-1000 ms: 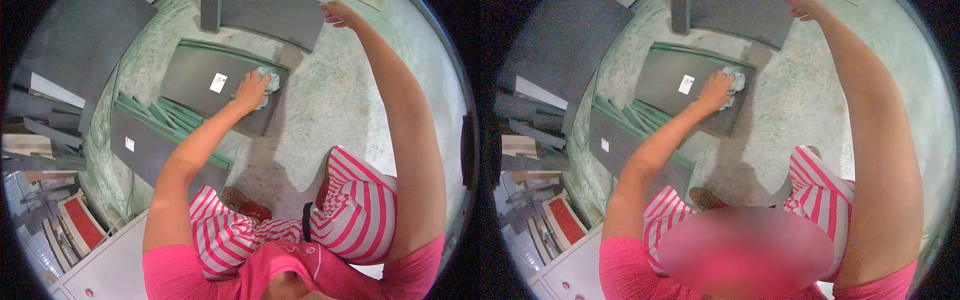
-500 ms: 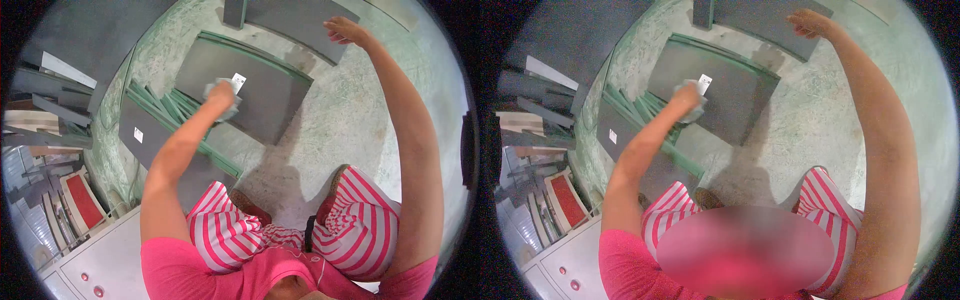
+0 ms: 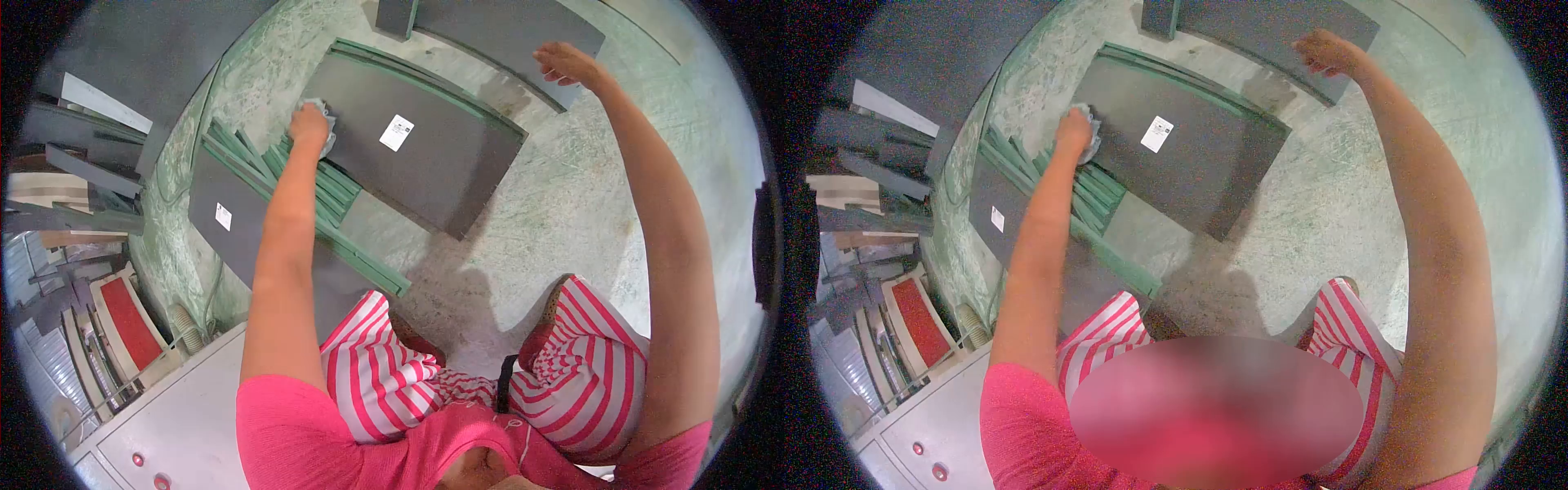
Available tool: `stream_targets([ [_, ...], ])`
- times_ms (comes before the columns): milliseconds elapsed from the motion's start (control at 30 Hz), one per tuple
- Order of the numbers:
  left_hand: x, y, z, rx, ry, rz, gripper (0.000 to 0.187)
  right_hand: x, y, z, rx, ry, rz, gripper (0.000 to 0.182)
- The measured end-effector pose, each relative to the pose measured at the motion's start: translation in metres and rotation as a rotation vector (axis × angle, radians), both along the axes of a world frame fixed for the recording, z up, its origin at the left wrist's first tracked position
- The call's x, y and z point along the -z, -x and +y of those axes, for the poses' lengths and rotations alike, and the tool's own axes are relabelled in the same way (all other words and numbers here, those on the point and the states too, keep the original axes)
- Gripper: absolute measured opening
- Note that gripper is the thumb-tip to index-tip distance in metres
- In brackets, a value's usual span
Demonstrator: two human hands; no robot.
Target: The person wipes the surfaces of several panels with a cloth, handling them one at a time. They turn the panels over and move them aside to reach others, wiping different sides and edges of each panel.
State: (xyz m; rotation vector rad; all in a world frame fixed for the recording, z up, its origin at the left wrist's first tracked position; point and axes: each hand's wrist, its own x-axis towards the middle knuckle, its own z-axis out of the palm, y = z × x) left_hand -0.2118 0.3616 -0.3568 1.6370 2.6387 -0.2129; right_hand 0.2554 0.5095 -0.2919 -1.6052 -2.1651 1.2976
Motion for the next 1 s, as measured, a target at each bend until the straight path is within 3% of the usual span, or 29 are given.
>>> stream_targets([
  [33, -0.002, -0.003, -0.004, -0.092, 0.109, -0.032, 0.033, 0.003, 0.001, -0.003, 0.006, 0.001, 0.000, 0.038],
  [167, 0.001, -0.017, -0.012, -0.077, 0.358, -0.064, 0.036, 0.008, 0.011, 0.002, -0.041, 0.001, -0.148, 0.036],
  [233, 0.025, -0.022, -0.015, 0.106, 0.469, -0.040, 0.037, 0.006, 0.015, 0.004, -0.069, -0.007, -0.195, 0.036],
  [333, -0.044, -0.103, -0.046, 0.123, 0.500, -0.167, 0.036, 0.012, 0.023, 0.004, -0.171, -0.098, -0.164, 0.031],
  [433, -0.041, -0.145, -0.069, 0.156, 0.424, -0.310, 0.034, 0.029, 0.038, 0.013, -0.083, -0.042, -0.234, 0.030],
  [500, -0.030, -0.169, -0.076, 0.254, 0.407, -0.373, 0.035, 0.048, 0.041, 0.021, -0.624, -0.331, -0.275, 0.035],
  [533, -0.022, -0.173, -0.077, 0.254, 0.399, -0.371, 0.035, 0.048, 0.047, 0.017, -0.624, -0.338, -0.277, 0.035],
  [600, 0.001, -0.175, -0.074, 0.417, 0.402, -0.869, 0.033, 0.018, 0.075, -0.023, -0.438, -0.107, -0.309, 0.038],
  [633, -0.005, -0.178, -0.077, 0.423, 0.400, -0.868, 0.033, 0.036, 0.079, -0.021, -0.433, -0.191, -0.238, 0.040],
  [700, -0.021, -0.180, -0.088, -0.441, 0.349, -1.702, 0.029, 0.055, 0.085, -0.027, -0.424, -0.273, -0.168, 0.042],
  [733, -0.006, -0.170, -0.087, -0.548, 0.300, -1.848, 0.026, 0.053, 0.095, -0.035, -0.458, -0.320, -0.222, 0.042],
  [767, -0.012, -0.164, -0.088, -0.547, 0.302, -1.847, 0.026, 0.050, 0.103, -0.045, -0.492, -0.368, -0.275, 0.042],
  [833, -0.028, -0.151, -0.089, -0.914, 0.228, -1.714, 0.025, 0.040, 0.110, -0.056, -0.532, -0.316, -0.321, 0.045],
  [867, -0.030, -0.146, -0.092, -0.975, 0.178, -1.735, 0.026, 0.034, 0.113, -0.060, -0.574, -0.261, -0.368, 0.048],
  [933, -0.010, -0.135, -0.089, -0.977, 0.144, -1.719, 0.028, 0.029, 0.116, -0.065, -0.590, -0.220, -0.361, 0.049],
  [1000, -0.021, -0.139, -0.090, -0.979, 0.116, -1.710, 0.029, 0.030, 0.117, -0.065, -0.607, -0.177, -0.364, 0.050],
])
